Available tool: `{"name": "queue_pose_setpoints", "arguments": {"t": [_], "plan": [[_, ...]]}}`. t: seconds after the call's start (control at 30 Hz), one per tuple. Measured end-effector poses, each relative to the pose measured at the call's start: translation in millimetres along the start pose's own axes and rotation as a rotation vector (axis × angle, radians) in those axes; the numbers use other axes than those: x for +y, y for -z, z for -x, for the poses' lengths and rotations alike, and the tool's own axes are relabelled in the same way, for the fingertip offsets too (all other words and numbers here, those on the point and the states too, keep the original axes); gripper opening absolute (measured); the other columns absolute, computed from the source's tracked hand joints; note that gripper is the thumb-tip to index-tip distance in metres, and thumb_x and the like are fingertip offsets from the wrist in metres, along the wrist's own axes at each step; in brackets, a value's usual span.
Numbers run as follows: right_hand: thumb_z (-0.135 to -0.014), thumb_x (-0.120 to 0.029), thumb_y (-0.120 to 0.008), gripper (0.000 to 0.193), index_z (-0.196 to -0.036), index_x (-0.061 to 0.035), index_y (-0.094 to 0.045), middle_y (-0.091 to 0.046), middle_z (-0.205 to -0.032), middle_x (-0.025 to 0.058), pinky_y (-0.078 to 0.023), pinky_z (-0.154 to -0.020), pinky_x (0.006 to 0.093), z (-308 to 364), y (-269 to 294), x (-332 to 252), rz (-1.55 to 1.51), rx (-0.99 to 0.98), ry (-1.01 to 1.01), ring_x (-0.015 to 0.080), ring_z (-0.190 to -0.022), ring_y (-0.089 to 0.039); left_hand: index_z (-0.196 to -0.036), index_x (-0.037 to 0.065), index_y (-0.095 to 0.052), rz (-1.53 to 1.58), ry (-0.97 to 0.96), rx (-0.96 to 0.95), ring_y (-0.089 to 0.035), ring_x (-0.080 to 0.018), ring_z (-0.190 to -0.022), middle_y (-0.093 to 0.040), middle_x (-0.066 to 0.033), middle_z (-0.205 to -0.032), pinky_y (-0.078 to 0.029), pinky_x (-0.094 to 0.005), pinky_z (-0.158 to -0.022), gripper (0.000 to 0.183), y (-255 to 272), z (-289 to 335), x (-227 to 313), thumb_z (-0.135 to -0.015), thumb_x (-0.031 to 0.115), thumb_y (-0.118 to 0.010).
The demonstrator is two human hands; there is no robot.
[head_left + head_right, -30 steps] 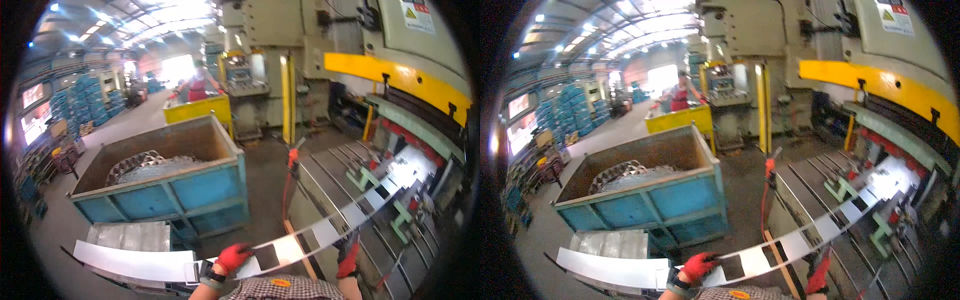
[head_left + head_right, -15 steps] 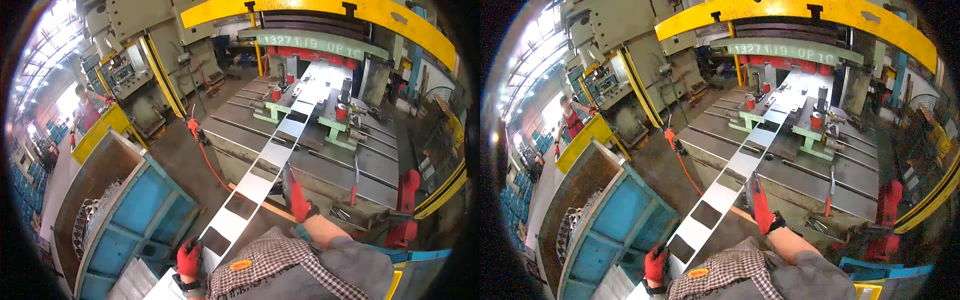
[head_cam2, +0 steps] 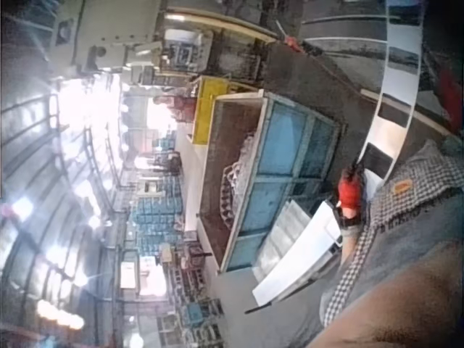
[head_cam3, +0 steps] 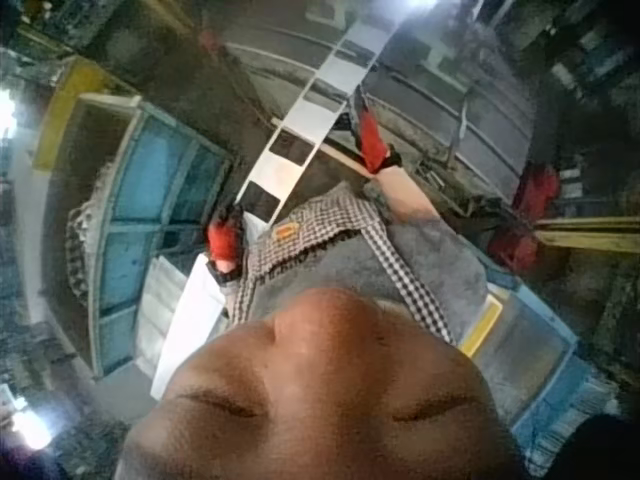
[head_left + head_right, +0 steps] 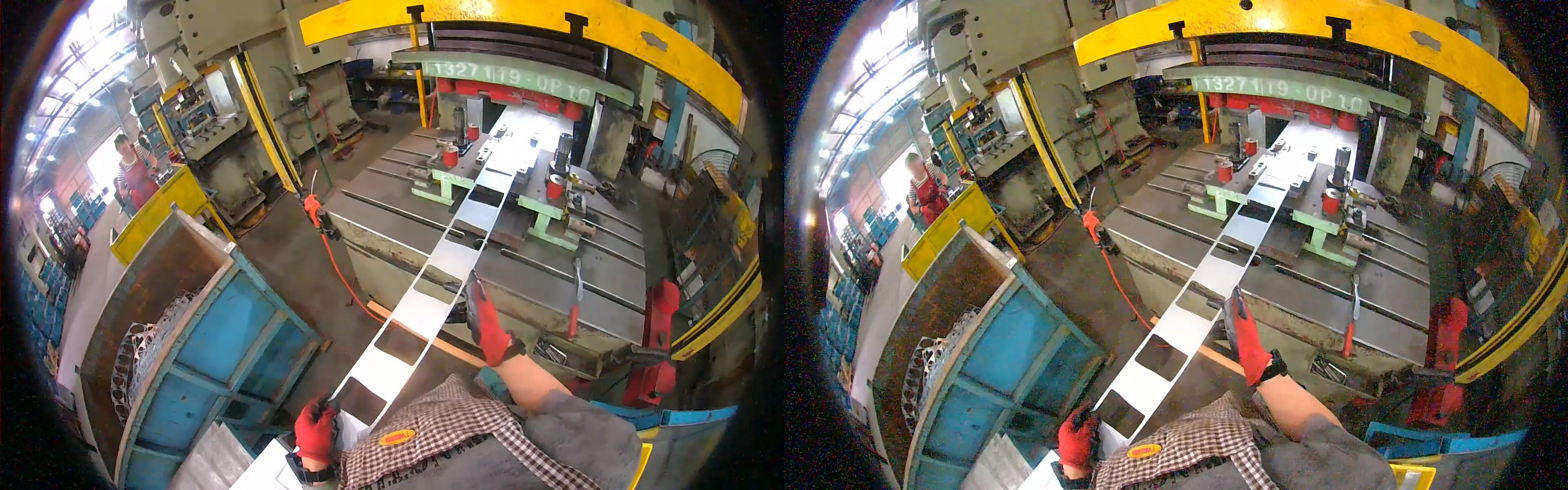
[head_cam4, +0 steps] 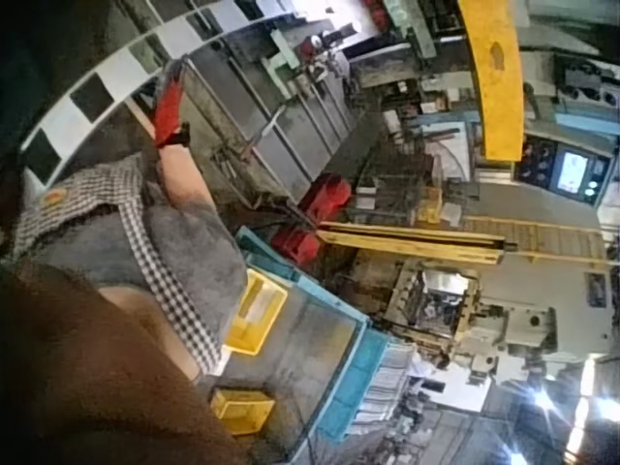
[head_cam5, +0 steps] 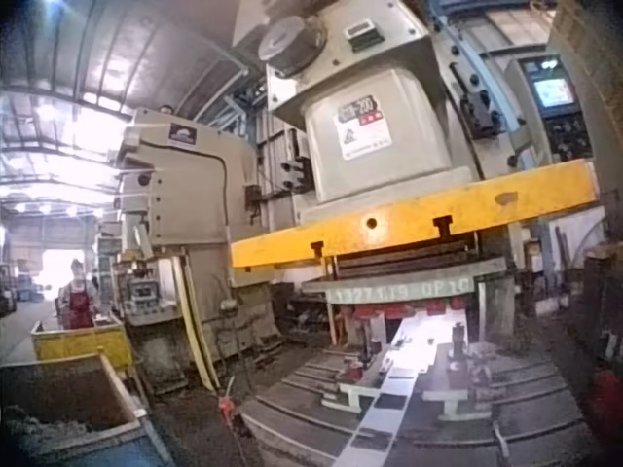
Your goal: Placing metal strips into a press machine, stamping them, and then disposing of the remaining scrap metal frame into a bin.
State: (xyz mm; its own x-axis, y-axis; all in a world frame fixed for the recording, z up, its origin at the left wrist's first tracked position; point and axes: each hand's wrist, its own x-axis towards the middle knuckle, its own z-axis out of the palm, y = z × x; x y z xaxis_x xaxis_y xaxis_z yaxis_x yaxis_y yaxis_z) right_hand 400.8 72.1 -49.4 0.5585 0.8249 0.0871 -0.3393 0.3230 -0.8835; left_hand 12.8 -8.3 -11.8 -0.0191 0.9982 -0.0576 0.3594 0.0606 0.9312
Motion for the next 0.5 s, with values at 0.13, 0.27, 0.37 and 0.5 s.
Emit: {"name": "queue_pose_setpoints", "arguments": {"t": [0.13,0.27,0.37,0.5], "plan": [[-0.095,-0.037,-0.038,0.051,-0.135,-0.0038,-0.036,-0.041,-0.132,-0.0009,-0.028,-0.099,0.0251,-3.3,5.2,-2.4,-0.022,-0.120,-0.078,0.0140,-0.118,-0.039,-0.108,0.002,-0.062,0.019,-0.148,-0.010,-0.061,-0.0174,-0.088,-0.065,-0.0123,-0.097,-0.047,-0.0281,-0.078,0.031,-0.4,-2.5,8.5,-0.078,0.008,-0.061],[-0.095,-0.029,-0.039,0.044,-0.131,-0.0023,-0.040,-0.045,-0.125,0.0008,-0.031,-0.096,0.0257,-10.8,17.5,3.2,0.189,-0.118,-0.009,0.0134,-0.113,-0.041,-0.109,0.004,-0.062,0.012,-0.033,-0.011,-0.061,-0.0177,-0.091,-0.065,-0.0127,-0.100,-0.046,-0.0283,-0.080,0.031,1.3,-3.5,20.5,-0.078,0.010,-0.061],[-0.095,-0.022,-0.042,0.038,-0.126,0.0001,-0.044,-0.050,-0.120,0.0045,-0.035,-0.095,0.0282,-13.5,19.0,5.4,0.289,-0.018,0.022,0.0179,-0.106,-0.046,-0.109,0.005,-0.062,-0.004,-0.034,-0.028,-0.061,-0.0175,-0.092,-0.065,-0.0124,-0.101,-0.046,-0.0282,-0.080,0.031,0.1,-0.8,26.4,-0.078,0.012,-0.062],[-0.093,-0.033,-0.045,0.032,-0.113,-0.0088,-0.052,-0.051,-0.089,-0.0017,-0.036,-0.063,0.0240,-8.6,15.5,-10.8,-0.035,-0.018,-0.157,0.0099,-0.072,-0.044,-0.111,0.009,-0.061,-0.158,-0.096,0.015,-0.062,-0.0208,-0.090,-0.064,-0.0141,-0.099,-0.046,-0.0295,-0.079,0.034,0.3,0.0,33.9,-0.080,0.021,-0.062]]}}
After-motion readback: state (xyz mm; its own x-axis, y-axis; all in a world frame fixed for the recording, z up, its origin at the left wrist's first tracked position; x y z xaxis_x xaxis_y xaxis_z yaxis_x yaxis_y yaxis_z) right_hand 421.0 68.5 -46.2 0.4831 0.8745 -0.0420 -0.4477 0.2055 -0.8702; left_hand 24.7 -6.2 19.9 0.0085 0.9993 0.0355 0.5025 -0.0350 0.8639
